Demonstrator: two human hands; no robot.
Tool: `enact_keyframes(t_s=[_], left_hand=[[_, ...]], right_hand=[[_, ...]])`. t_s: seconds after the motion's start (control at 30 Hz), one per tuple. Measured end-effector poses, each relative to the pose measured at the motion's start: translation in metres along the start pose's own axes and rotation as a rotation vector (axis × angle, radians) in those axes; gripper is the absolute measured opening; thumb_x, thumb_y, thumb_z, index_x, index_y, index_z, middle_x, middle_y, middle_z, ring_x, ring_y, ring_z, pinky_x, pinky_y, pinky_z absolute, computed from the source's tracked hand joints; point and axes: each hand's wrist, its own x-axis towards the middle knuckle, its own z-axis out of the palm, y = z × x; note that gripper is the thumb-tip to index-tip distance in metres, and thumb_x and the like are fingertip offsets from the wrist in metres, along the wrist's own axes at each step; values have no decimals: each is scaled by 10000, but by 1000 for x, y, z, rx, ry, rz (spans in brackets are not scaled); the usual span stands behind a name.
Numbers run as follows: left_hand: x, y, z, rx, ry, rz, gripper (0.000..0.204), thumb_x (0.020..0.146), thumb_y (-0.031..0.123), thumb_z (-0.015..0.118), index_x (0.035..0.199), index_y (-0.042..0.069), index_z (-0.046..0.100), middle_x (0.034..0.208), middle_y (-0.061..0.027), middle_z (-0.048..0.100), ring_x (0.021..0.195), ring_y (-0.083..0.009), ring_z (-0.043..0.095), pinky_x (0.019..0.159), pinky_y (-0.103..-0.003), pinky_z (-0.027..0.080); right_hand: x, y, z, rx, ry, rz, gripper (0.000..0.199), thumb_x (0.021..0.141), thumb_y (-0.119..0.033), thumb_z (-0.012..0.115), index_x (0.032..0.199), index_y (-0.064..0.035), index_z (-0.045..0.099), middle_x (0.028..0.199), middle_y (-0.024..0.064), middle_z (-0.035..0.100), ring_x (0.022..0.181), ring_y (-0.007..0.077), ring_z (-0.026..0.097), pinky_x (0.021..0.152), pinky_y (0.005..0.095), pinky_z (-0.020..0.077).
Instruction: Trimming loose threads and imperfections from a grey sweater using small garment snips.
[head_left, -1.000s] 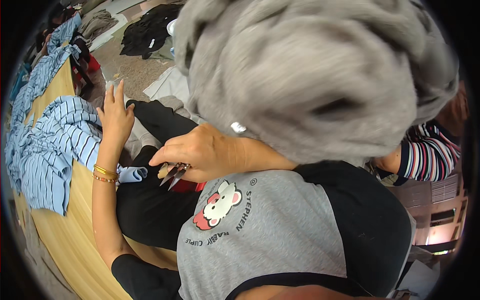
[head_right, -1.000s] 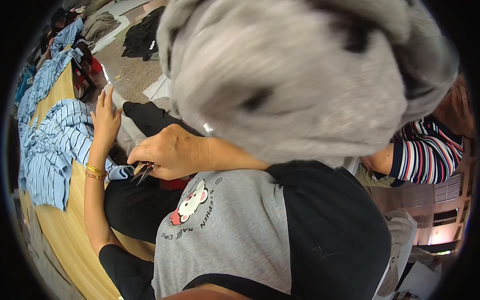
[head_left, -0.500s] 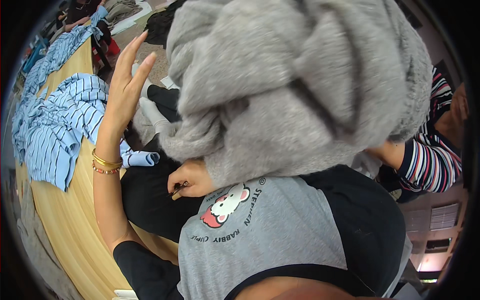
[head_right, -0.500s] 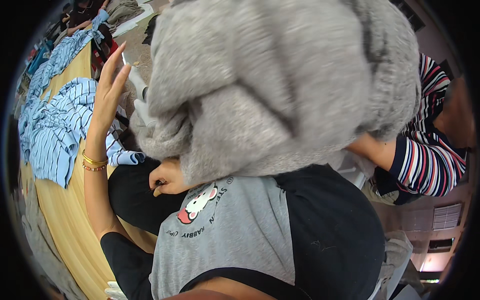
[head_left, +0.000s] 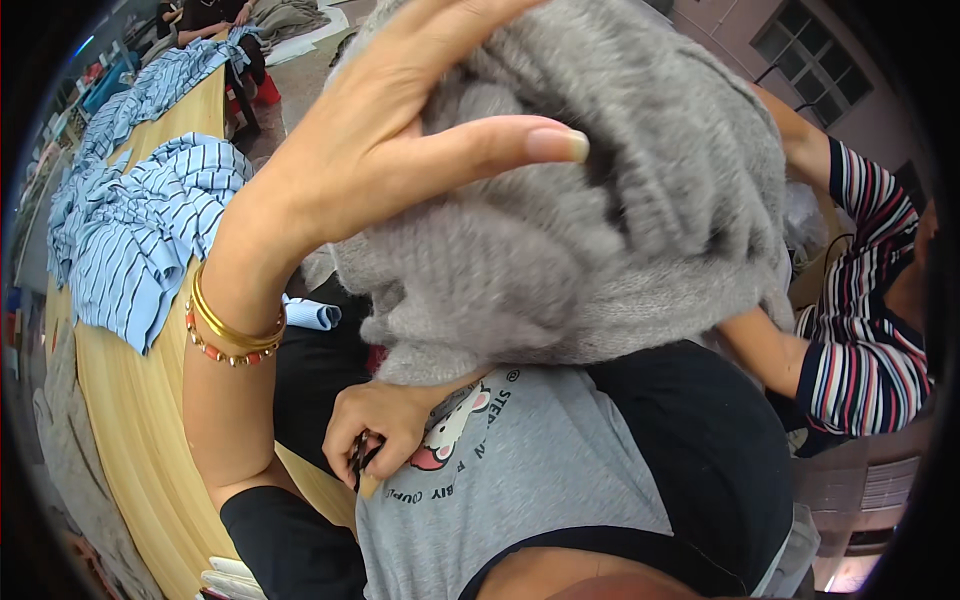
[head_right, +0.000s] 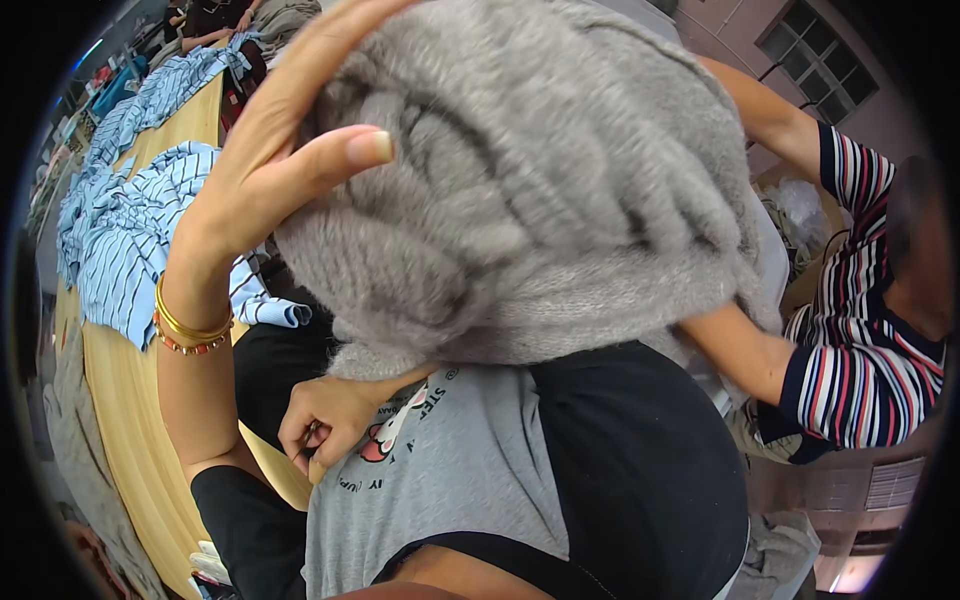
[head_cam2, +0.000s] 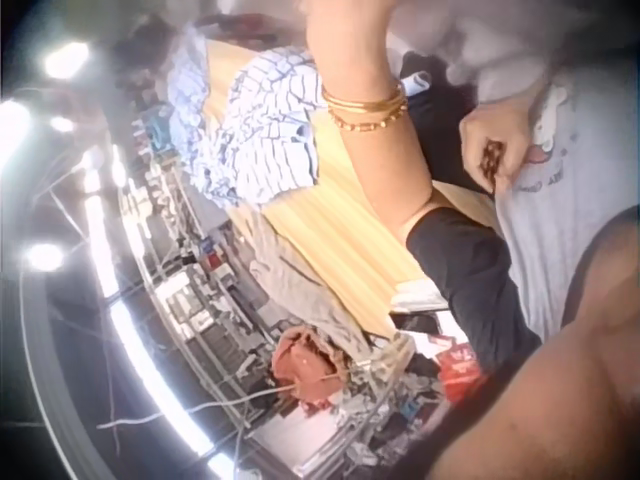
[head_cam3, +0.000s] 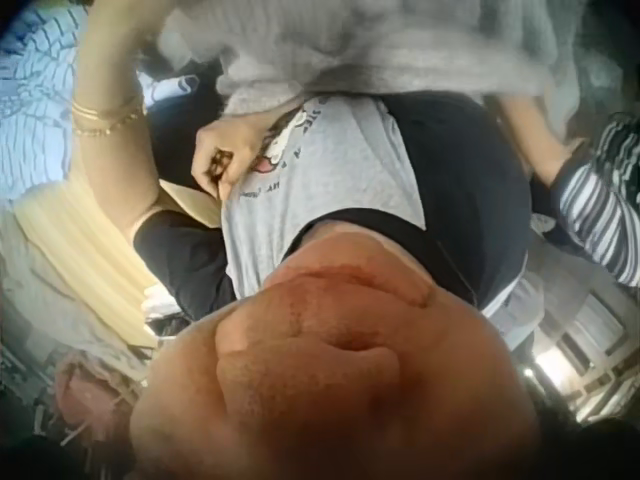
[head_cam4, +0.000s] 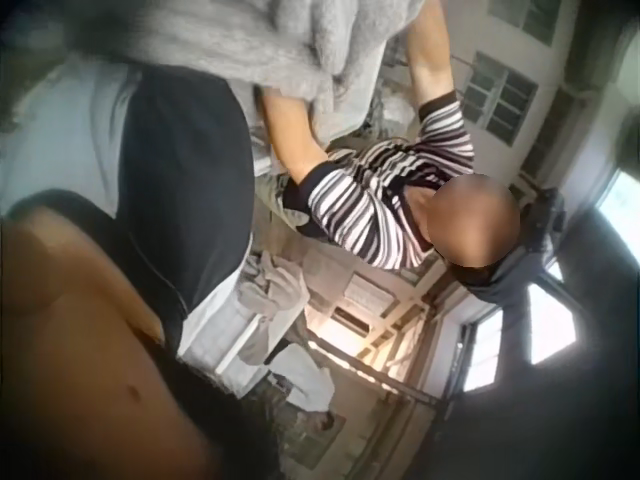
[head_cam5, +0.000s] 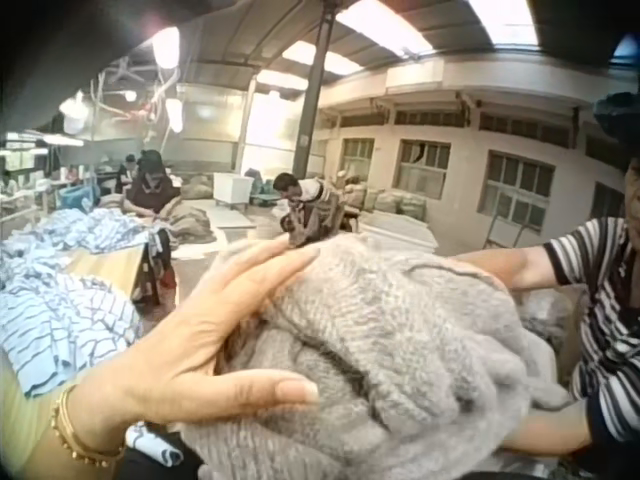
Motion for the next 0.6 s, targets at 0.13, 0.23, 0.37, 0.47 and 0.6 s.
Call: enact_keyframes(t_s=[0.13,0.23,0.37,0.47,0.6], left_hand=[[-25,-55,31,294,-81,48,676,760,368,718,1349,137,480,1378,-171,458,1257,-363,452,1050,-395,358],[-43,-72,40,323,-154,-27,625,685,213,713,1264,73,523,1331,-165,486,1187,-376,488,1002,-408,397],[-93,-93,32,313,-177,-183,560,657,76,665,1202,31,543,1295,-169,501,1152,-375,499,987,-428,404],[-98,-91,35,292,-182,-161,522,692,37,641,1204,18,547,1281,-177,505,1177,-371,480,1003,-421,387],[-144,-110,50,364,-185,-388,523,728,75,658,1224,-31,526,1288,-217,478,1190,-370,469,1018,-424,367]], right_hand=[[23,-82,-180,-628,160,-369,644,916,-422,572,1414,-75,358,1432,132,394,1300,203,396,1028,334,412],[34,-34,-167,-720,11,-471,603,909,-407,559,1371,-73,362,1371,124,388,1250,194,382,1000,334,394],[59,84,5,-542,-758,-426,381,835,-286,588,1125,-58,495,1050,75,464,950,140,428,790,293,388],[64,136,105,-347,-1241,-454,220,779,-195,610,941,-46,595,810,39,522,726,100,462,633,262,383],[65,154,143,-57,-1761,-341,98,714,-88,643,769,-23,692,568,-10,561,506,44,477,476,222,366]])
